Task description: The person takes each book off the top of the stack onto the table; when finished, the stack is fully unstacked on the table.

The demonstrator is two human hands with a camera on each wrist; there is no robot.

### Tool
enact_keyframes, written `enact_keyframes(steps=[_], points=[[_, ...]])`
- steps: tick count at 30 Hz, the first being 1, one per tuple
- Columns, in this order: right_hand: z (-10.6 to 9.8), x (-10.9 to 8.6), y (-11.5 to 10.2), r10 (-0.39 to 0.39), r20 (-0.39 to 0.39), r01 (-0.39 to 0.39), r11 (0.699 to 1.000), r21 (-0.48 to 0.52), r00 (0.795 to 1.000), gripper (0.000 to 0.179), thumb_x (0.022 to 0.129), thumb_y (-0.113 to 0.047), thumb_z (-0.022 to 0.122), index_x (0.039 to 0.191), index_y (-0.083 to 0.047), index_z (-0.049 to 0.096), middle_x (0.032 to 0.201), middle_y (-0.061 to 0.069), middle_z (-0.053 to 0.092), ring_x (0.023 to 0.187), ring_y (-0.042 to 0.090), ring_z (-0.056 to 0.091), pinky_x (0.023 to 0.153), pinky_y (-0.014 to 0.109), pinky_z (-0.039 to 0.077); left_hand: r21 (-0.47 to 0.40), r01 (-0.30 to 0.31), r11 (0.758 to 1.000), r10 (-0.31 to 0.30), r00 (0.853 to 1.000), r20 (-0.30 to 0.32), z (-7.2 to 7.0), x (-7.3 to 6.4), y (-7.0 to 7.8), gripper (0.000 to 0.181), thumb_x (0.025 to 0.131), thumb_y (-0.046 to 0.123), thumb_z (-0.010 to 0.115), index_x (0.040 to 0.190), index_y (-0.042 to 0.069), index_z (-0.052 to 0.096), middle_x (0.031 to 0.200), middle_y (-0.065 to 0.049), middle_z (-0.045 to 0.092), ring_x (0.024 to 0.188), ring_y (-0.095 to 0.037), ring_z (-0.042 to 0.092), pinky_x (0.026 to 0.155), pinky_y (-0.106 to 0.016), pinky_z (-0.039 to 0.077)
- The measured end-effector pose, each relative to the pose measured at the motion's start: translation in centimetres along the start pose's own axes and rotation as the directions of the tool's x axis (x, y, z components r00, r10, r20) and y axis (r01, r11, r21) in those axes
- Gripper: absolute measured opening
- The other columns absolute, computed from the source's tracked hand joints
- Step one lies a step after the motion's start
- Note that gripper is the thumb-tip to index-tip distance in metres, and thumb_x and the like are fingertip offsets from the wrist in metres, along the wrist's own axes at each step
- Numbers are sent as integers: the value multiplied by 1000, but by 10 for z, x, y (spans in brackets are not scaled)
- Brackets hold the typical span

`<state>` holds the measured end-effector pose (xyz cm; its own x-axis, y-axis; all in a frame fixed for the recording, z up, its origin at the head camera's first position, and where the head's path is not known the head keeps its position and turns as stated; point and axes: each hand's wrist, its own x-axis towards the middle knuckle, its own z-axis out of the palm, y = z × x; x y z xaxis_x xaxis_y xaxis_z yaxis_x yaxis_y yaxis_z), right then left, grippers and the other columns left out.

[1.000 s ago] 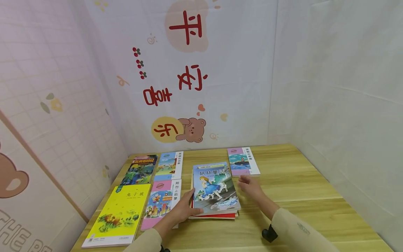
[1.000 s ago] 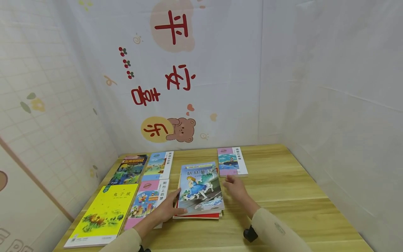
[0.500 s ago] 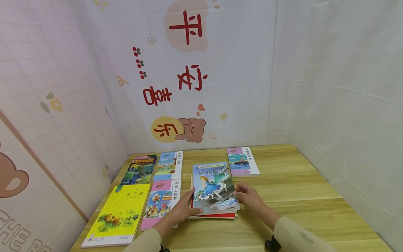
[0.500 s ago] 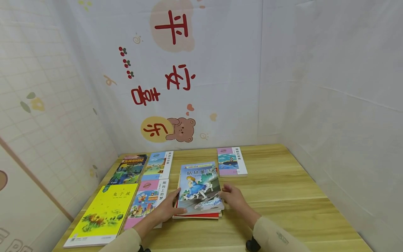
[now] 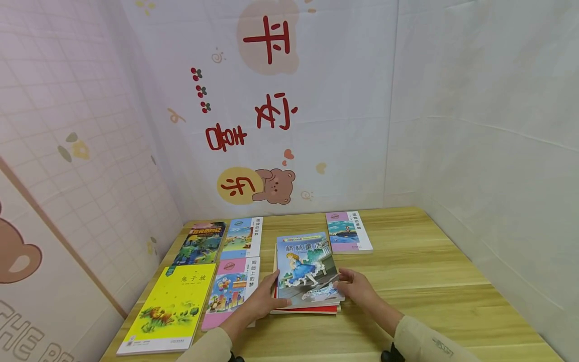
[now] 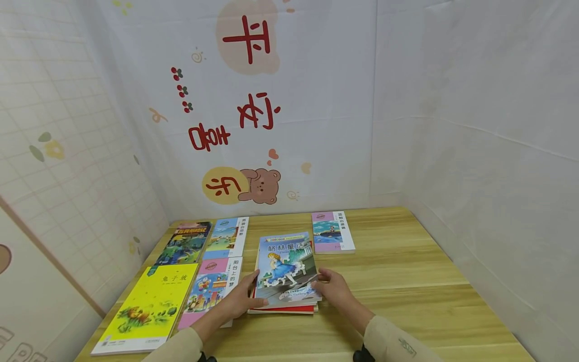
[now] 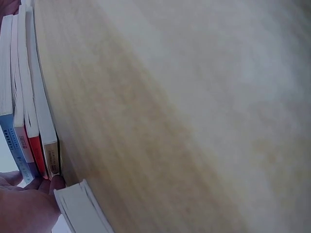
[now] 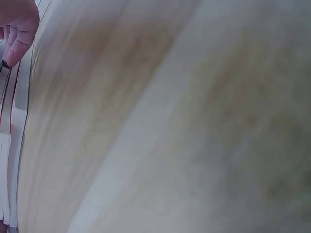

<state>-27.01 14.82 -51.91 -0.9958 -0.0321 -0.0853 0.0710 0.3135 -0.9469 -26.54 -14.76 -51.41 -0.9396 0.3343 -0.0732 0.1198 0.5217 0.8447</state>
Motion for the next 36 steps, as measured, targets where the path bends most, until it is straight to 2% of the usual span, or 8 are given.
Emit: enact_keyframes(steps=[4, 10, 13, 21, 27, 32, 36], points=[[1, -1, -3, 20, -3, -20, 1000, 4, 1000, 56, 90, -8, 70, 138, 11, 49, 126, 23, 61, 112, 33, 59, 93, 45, 52, -4, -17, 1000, 17, 1000, 5, 0, 0, -2, 98, 85, 33, 80, 156, 0, 22, 155, -31, 23, 142, -48, 22, 110, -64, 25], [1, -1, -7, 27, -15, -27, 1000, 1, 1000, 55, 91, -11, 70, 137, 12, 50, 126, 25, 60, 114, 33, 57, 97, 48, 49, 1, -9, 1000, 9, 1000, 6, 1, 1, -3, 98, 84, 35, 80, 157, 1, 23, 156, -30, 23, 142, -48, 23, 109, -64, 26], [1, 0, -8, 35, -13, -35, 999, 30, 999, 53, 91, -12, 69, 136, 12, 52, 128, 24, 60, 114, 32, 57, 97, 48, 48, 8, -2, 1000, 2, 1000, 4, 2, 1, -4, 99, 84, 36, 81, 157, 1, 23, 156, -30, 24, 142, -48, 23, 109, -63, 26], [4, -3, -14, 49, 5, -49, 994, 94, 999, 54, 92, -15, 70, 136, 10, 53, 126, 20, 62, 98, 22, 57, 78, 36, 52, 4, 5, 1000, -5, 1000, 2, 1, 0, -2, 99, 84, 36, 80, 156, 0, 22, 155, -30, 24, 142, -48, 23, 109, -64, 26], [7, -5, -13, 55, 17, -57, 986, 154, 998, 55, 90, -6, 71, 138, 10, 51, 112, 15, 65, 89, 21, 60, 73, 40, 57, 7, 5, 1000, -5, 1000, -6, 1, 1, -2, 99, 84, 34, 81, 156, -1, 23, 155, -30, 25, 142, -47, 24, 109, -63, 27], [7, -4, -11, 52, 17, -54, 991, 120, 999, 49, 92, -4, 67, 136, 10, 53, 120, 20, 65, 96, 22, 62, 79, 38, 57, -23, 20, 1000, -20, 1000, 3, 0, 1, -1, 100, 83, 35, 81, 157, 2, 23, 156, -29, 24, 142, -48, 23, 109, -64, 27], [6, -2, -9, 43, 27, -46, 989, 141, 999, 46, 94, 0, 62, 136, 13, 51, 124, 24, 63, 101, 24, 64, 82, 40, 56, -53, 37, 998, -36, 999, 22, -2, 0, -1, 102, 83, 36, 81, 158, 4, 20, 158, -29, 20, 143, -48, 20, 109, -64, 27]])
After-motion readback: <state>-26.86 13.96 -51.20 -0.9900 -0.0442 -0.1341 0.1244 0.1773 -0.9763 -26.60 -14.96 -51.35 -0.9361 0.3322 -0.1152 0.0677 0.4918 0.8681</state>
